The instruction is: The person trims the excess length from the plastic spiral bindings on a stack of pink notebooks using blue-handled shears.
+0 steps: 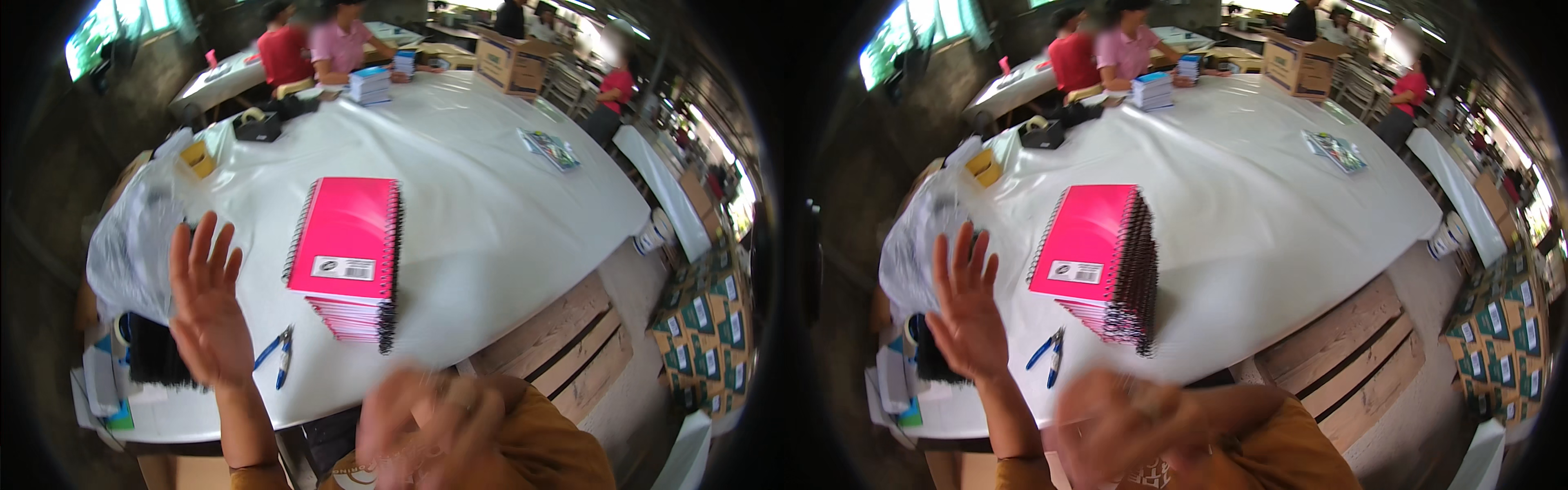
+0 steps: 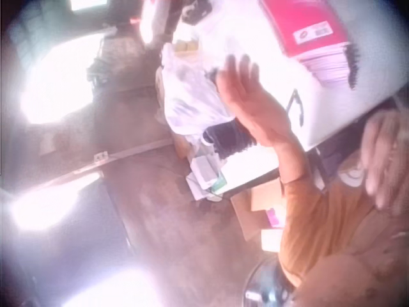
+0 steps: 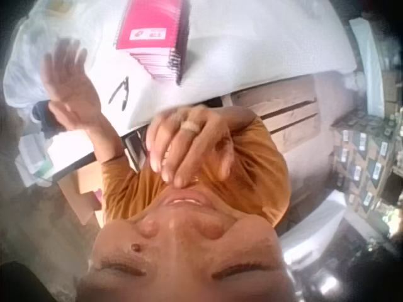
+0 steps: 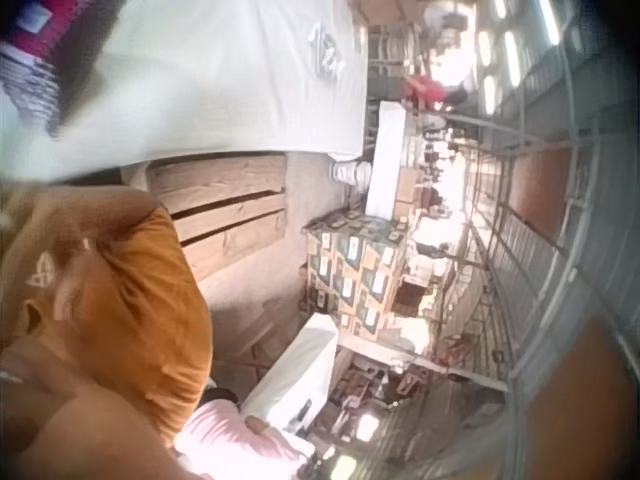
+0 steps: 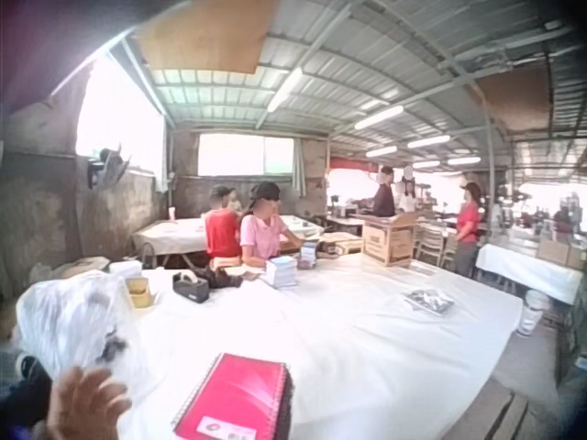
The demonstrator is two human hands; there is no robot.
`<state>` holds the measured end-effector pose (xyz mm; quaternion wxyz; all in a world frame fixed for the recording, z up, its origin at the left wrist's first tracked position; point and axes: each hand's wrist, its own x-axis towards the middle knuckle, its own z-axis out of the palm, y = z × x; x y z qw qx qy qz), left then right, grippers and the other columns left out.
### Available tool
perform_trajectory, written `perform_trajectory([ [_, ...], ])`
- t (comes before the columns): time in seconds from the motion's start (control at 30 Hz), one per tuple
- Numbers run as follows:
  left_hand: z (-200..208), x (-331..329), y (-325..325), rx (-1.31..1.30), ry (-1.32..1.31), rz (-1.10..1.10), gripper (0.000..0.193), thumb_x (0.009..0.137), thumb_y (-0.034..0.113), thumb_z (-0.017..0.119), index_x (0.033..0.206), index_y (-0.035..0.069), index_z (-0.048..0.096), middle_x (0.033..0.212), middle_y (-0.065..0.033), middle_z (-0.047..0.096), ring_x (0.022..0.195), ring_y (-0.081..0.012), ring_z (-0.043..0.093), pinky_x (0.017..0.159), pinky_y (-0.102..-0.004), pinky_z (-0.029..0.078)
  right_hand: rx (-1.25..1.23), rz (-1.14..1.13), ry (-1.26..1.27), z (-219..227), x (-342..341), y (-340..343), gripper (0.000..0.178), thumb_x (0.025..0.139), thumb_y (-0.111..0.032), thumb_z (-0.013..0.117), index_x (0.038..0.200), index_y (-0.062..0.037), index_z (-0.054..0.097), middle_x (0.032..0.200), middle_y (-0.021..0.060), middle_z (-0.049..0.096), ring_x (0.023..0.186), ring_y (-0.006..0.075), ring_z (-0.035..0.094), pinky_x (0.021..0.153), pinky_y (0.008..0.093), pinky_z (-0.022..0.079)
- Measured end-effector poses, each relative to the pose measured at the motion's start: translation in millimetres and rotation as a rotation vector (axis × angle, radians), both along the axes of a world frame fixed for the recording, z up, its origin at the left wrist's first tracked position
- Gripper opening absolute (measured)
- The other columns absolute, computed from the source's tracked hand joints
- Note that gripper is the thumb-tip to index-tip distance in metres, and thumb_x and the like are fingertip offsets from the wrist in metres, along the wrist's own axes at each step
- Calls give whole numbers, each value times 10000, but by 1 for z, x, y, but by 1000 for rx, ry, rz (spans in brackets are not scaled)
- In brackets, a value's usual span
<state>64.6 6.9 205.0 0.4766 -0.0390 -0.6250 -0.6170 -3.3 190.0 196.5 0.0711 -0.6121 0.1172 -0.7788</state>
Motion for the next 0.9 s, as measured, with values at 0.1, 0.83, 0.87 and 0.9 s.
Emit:
perform_trajectory([
  [0.1,6,49,29,-79,252,-111,564,836,540,487,1117,51,484,1106,-194,488,946,-276,513,849,-407,405,141,411,71,-2,29,-7,566,831,-489,522,1107,5,546,1086,158,539,970,290,517,867,380,393],
  [0.83,32,97,71,205,-199,-705,291,869,166,565,1114,14,517,839,-81,582,705,-200,544,626,-290,449,547,260,40,-51,21,-6,540,899,-458,402,1218,-26,457,1219,116,479,1109,238,444,967,367,323],
  [0.87,20,100,73,118,-157,-514,311,868,165,569,1135,17,511,848,-78,585,700,-202,553,629,-288,453,553,108,14,-52,8,-4,539,902,-456,396,1223,-27,453,1225,115,476,1116,236,441,972,367,319],
  [0.9,14,98,69,74,-137,-417,307,867,151,571,1134,19,497,901,-77,564,749,-187,541,654,-282,446,572,-75,-15,-55,-7,-1,538,905,-455,391,1228,-29,449,1231,113,473,1122,234,438,976,366,316],
])
